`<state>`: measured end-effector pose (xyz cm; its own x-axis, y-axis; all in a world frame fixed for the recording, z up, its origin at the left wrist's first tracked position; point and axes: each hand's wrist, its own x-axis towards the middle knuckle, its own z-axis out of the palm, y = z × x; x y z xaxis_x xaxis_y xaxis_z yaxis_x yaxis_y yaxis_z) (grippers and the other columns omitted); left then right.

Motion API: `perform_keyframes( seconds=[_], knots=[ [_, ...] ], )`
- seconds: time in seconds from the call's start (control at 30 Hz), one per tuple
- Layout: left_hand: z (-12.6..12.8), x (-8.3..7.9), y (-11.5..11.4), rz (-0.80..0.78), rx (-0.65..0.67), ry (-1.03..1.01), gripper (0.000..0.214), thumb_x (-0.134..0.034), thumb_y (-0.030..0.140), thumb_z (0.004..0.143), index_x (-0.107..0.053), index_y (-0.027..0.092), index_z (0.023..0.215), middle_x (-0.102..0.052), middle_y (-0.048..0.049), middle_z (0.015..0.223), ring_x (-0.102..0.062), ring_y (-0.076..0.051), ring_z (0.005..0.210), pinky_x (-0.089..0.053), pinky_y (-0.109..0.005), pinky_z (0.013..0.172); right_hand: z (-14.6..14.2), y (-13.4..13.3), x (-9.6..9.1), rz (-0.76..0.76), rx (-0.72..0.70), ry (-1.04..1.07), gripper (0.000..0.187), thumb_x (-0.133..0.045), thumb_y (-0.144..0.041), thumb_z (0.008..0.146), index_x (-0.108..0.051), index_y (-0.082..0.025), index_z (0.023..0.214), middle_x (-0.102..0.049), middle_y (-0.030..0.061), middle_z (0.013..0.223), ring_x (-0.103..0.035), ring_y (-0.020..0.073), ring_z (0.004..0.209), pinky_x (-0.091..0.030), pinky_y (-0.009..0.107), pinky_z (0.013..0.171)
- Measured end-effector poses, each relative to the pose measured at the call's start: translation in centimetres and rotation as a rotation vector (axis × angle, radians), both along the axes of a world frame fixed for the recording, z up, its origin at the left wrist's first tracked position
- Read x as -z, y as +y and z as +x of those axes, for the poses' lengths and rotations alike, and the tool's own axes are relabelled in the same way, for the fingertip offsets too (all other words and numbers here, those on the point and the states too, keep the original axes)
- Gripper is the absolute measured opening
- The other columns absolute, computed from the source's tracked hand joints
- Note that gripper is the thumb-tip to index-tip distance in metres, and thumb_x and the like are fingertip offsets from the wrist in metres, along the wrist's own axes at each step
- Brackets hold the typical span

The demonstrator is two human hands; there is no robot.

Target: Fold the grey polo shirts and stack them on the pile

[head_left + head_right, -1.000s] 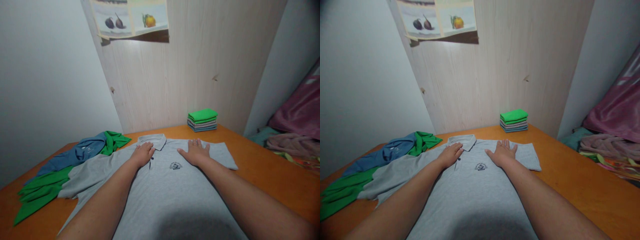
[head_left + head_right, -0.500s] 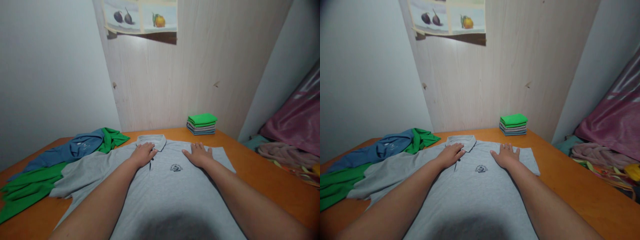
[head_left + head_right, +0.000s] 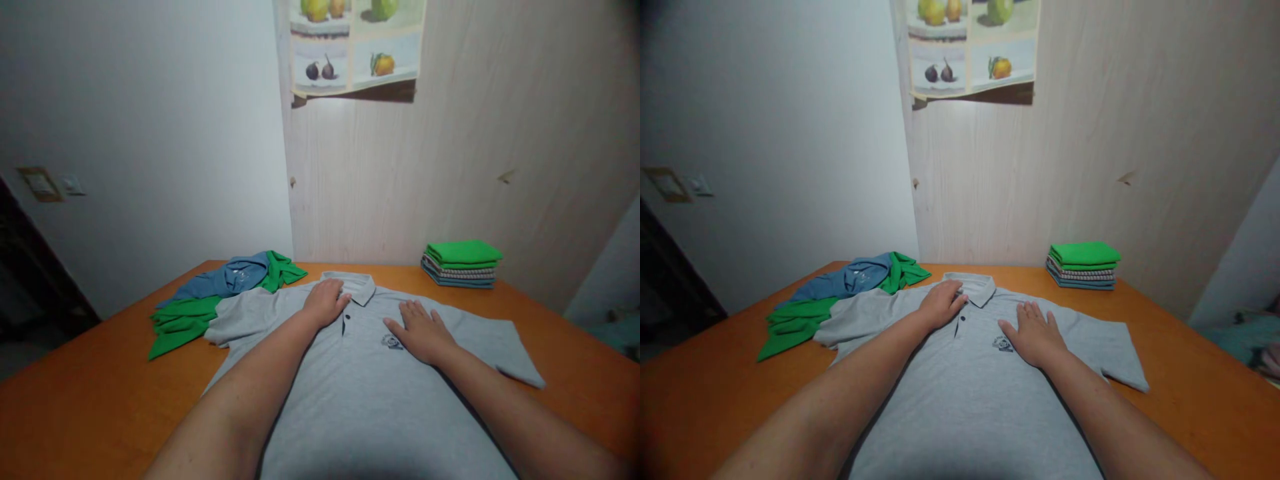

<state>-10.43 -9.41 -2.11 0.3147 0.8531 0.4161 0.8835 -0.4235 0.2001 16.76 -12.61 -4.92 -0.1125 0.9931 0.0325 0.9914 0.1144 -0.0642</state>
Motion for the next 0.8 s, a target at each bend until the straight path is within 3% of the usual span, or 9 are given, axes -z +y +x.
perform_keyframes(
  seconds=[0.17,0.37,0.5,0.63,0.8],
  knots=[
    [-4.6,-2.2,-2.0,0.055,-0.153,-0.07,0.045,-0.051,0.038,0.096,-0.055,0.018,0.136,-0.061,-0.0135,0.138,-0.054,-0.026,0.129,-0.04,-0.039,0.112,0.2,0.2,0.3,0.023,-0.011,0.013,0.092,-0.019,-0.072,0.095,-0.03,-0.006,0.157,-0.025,0.0168,0.165,-0.014,0.0307,0.154,-0.013,0.056,0.122],
    [-15.3,-5.8,-5.7,0.082,-0.413,-0.155,0.036,-0.047,0.031,0.095,-0.062,0.016,0.125,-0.065,-0.0122,0.129,-0.058,-0.025,0.121,-0.044,-0.039,0.107,0.4,0.7,0.9,0.047,-0.02,0.026,0.09,-0.02,-0.071,0.094,-0.032,-0.007,0.156,-0.027,0.0175,0.164,-0.017,0.0325,0.154,-0.016,0.059,0.12],
    [-21.1,-6.8,-8.3,-0.029,-0.554,-0.2,0.027,-0.051,0.027,0.089,-0.069,0.016,0.106,-0.073,-0.0098,0.106,-0.066,-0.024,0.102,-0.051,-0.037,0.094,0.6,1.0,1.2,0.047,-0.021,0.026,0.091,-0.02,-0.072,0.093,-0.035,-0.007,0.156,-0.027,0.0169,0.165,-0.018,0.0328,0.153,-0.017,0.059,0.12],
    [-23.2,-6.3,-10.0,-0.173,-0.587,-0.275,0.018,-0.059,0.026,0.081,-0.071,0.018,0.091,-0.076,-0.0061,0.097,-0.069,-0.022,0.094,-0.053,-0.032,0.085,0.7,1.1,1.4,0.053,-0.026,0.043,0.091,-0.022,-0.072,0.093,-0.035,-0.007,0.155,-0.029,0.0172,0.164,-0.019,0.034,0.153,-0.017,0.06,0.12],
    [-23.3,-4.8,-10.6,-0.287,-0.619,-0.403,0.014,-0.071,0.029,0.07,-0.069,0.019,0.08,-0.075,-0.0051,0.085,-0.069,-0.022,0.082,-0.053,-0.028,0.07,0.6,1.1,1.4,0.07,-0.03,0.046,0.091,-0.022,-0.072,0.093,-0.036,-0.007,0.155,-0.031,0.0178,0.163,-0.021,0.0342,0.152,-0.017,0.06,0.12]
  ],
)
